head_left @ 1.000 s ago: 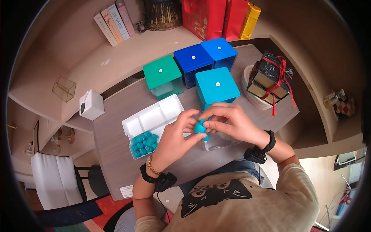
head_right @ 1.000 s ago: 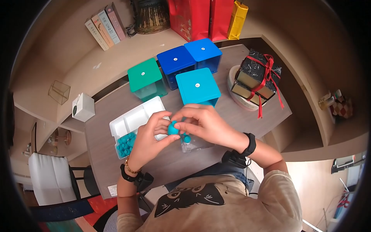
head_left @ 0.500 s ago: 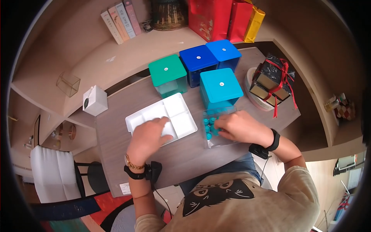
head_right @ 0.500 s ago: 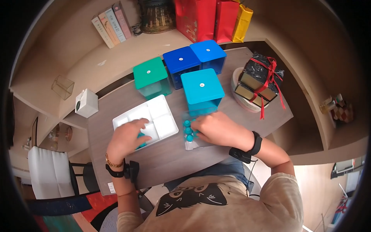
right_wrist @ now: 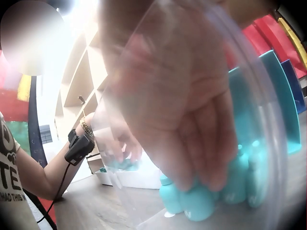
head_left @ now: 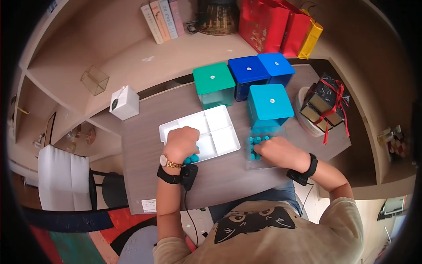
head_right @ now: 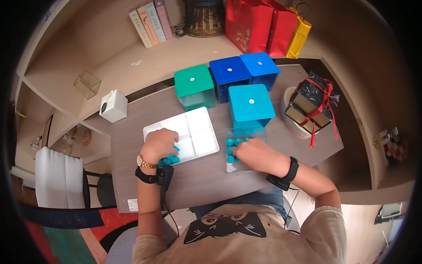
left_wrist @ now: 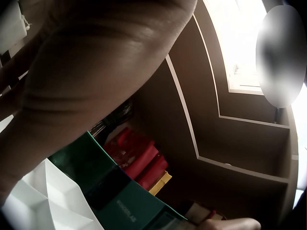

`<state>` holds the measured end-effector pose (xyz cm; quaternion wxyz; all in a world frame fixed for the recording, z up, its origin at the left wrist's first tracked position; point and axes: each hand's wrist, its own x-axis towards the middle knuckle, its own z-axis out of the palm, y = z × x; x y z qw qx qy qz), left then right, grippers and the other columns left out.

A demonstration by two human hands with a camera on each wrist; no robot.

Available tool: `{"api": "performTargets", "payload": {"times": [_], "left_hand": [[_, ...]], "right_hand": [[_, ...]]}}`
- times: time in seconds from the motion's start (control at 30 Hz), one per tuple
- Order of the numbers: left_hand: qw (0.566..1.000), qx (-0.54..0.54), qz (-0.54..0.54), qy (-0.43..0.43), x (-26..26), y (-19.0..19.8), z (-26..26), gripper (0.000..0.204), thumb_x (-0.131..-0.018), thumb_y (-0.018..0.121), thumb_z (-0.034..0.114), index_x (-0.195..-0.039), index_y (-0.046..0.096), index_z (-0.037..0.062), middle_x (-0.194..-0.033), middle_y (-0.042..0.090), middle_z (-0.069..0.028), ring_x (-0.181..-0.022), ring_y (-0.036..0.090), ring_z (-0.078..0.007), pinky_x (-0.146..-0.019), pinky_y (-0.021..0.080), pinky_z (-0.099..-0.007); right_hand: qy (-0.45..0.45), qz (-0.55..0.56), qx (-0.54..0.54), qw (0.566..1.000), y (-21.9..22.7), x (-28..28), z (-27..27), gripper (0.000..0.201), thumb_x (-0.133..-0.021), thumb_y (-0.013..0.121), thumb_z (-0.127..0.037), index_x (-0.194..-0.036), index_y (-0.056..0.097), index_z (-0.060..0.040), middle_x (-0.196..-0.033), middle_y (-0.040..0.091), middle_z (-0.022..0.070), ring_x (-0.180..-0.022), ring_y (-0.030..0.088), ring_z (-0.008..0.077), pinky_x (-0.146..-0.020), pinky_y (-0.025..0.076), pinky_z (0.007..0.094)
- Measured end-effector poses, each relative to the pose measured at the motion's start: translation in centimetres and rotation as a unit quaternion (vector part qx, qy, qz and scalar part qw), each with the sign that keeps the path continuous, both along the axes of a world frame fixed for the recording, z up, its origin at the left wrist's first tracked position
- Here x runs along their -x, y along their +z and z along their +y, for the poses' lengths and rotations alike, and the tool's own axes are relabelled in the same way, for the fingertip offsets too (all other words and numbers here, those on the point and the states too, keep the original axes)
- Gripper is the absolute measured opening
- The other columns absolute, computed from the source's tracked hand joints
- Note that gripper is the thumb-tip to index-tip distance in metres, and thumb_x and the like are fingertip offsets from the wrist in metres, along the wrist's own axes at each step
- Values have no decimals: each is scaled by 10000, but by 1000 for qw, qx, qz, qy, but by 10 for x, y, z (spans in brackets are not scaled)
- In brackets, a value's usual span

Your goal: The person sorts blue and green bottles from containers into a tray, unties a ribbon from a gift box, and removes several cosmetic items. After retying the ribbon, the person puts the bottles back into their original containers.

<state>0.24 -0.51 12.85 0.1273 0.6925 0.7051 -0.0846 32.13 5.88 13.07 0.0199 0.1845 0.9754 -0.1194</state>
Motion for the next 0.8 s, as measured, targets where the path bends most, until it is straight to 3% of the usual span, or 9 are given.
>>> {"api": "performTargets", "payload": {"times": [0.13, 0.23, 0.37, 0.47, 0.67, 0.77, 0.8], "left_hand": [[1000, 0, 20, -20, 4, -9, 2, 357, -636, 859, 250, -961, 754, 147, -858, 733, -47, -889, 707, -267, -722, 548, -408], [1000, -3, -16, -10, 3, -6, 1, 325, -636, 876, 185, -923, 745, 102, -912, 746, -119, -903, 726, -314, -735, 558, -422], [999, -18, -29, -39, 10, -12, 1, 346, -667, 839, 196, -992, 729, 146, -852, 719, -33, -867, 693, -261, -712, 534, -411], [994, -51, -73, -62, 12, -5, 0, 321, -689, 834, 149, -982, 709, 113, -851, 714, -56, -849, 688, -268, -715, 537, -406], [934, -69, -339, -87, 6, 15, 4, 352, -822, 800, 81, -1119, 613, 49, -946, 701, -137, -894, 724, -285, -760, 566, -394], [867, -40, -492, -64, -11, 30, 2, 420, -868, 775, 59, -1231, 565, 48, -1030, 680, -109, -937, 738, -224, -790, 582, -341], [839, -16, -540, -67, -15, 30, 3, 518, -884, 770, 41, -1336, 518, 41, -1085, 662, -70, -956, 731, -182, -809, 590, -312]], "right_hand": [[-7, 11, 16, 1000, -5, -2, 3, 107, -812, 685, -68, -888, 632, -14, -769, 672, 174, -769, 689, 373, -669, 540, 464], [-2, 25, 20, 999, -7, -3, 4, 132, -799, 698, -69, -895, 632, -6, -776, 677, 176, -778, 693, 372, -671, 543, 463], [-7, 21, 13, 1000, -10, -2, 2, 119, -788, 686, -34, -900, 656, -7, -767, 679, 172, -784, 704, 372, -692, 561, 457], [-13, 17, 17, 1000, -10, -1, 2, 117, -791, 688, -35, -899, 655, -6, -775, 683, 175, -796, 705, 370, -691, 562, 454], [-61, 90, 83, 991, 18, -3, 2, 126, -861, 723, -104, -934, 662, -22, -810, 700, 164, -784, 702, 358, -667, 548, 436], [-89, 188, 140, 968, 39, 1, 2, 171, -903, 732, -140, -1021, 685, -26, -813, 701, 137, -756, 703, 313, -658, 541, 391], [-98, 229, 163, 955, 42, 3, 0, 191, -914, 730, -145, -1058, 693, -26, -819, 701, 127, -748, 702, 291, -656, 538, 374]]}}
